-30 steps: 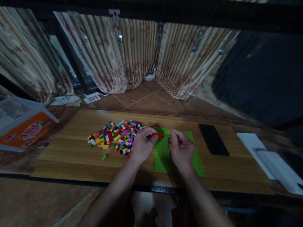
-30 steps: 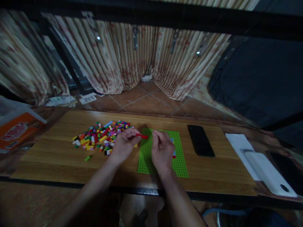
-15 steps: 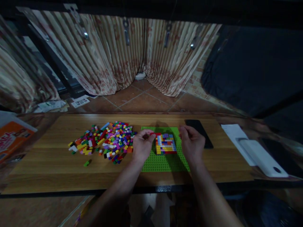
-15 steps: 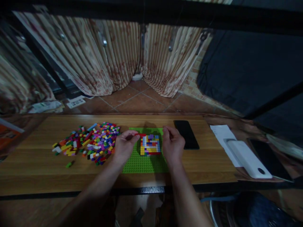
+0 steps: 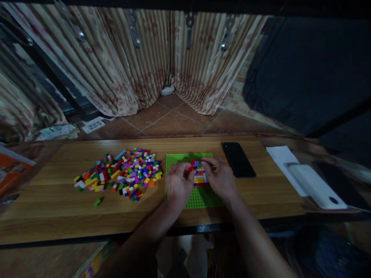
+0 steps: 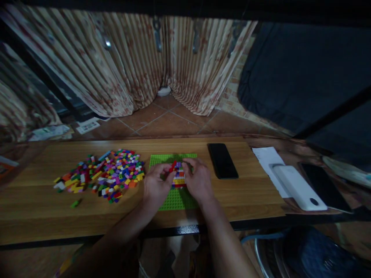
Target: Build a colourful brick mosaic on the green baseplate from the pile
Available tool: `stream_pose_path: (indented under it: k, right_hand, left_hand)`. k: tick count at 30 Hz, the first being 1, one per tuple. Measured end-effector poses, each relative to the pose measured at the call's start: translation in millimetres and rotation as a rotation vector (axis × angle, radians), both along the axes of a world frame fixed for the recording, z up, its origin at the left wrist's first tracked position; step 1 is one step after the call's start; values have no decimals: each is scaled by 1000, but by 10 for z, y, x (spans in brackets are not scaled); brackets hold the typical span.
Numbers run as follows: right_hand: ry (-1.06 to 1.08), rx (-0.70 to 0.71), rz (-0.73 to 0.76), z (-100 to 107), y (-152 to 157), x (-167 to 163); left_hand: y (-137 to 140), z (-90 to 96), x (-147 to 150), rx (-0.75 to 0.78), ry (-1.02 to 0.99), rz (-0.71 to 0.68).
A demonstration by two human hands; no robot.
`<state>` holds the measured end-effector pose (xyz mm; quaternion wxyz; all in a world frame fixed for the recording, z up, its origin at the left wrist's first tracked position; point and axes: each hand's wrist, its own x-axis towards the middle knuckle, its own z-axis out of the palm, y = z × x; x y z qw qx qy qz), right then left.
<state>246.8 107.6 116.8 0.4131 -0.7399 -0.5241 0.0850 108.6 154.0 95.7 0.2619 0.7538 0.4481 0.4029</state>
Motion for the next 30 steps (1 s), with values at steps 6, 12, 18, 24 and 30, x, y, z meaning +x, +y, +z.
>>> stream_pose_path:
  k: [6, 12, 18, 24, 30]
  right_hand:
    - [7, -10, 102, -82, 42, 10]
    - [7, -8, 196, -129, 121, -12]
    - [32, -16, 250, -133, 165, -10]
    - [87, -30, 262, -110, 166, 1]
    - [173, -25, 230, -146, 181, -5]
  left_hand:
    - [-30, 81, -2, 70, 146, -87]
    - [-29, 102, -8, 47, 93, -122]
    - [-21, 103, -20, 13, 82, -150]
    - [-36, 92, -23, 11, 85, -145]
    - [-56, 62, -41, 77, 108, -156]
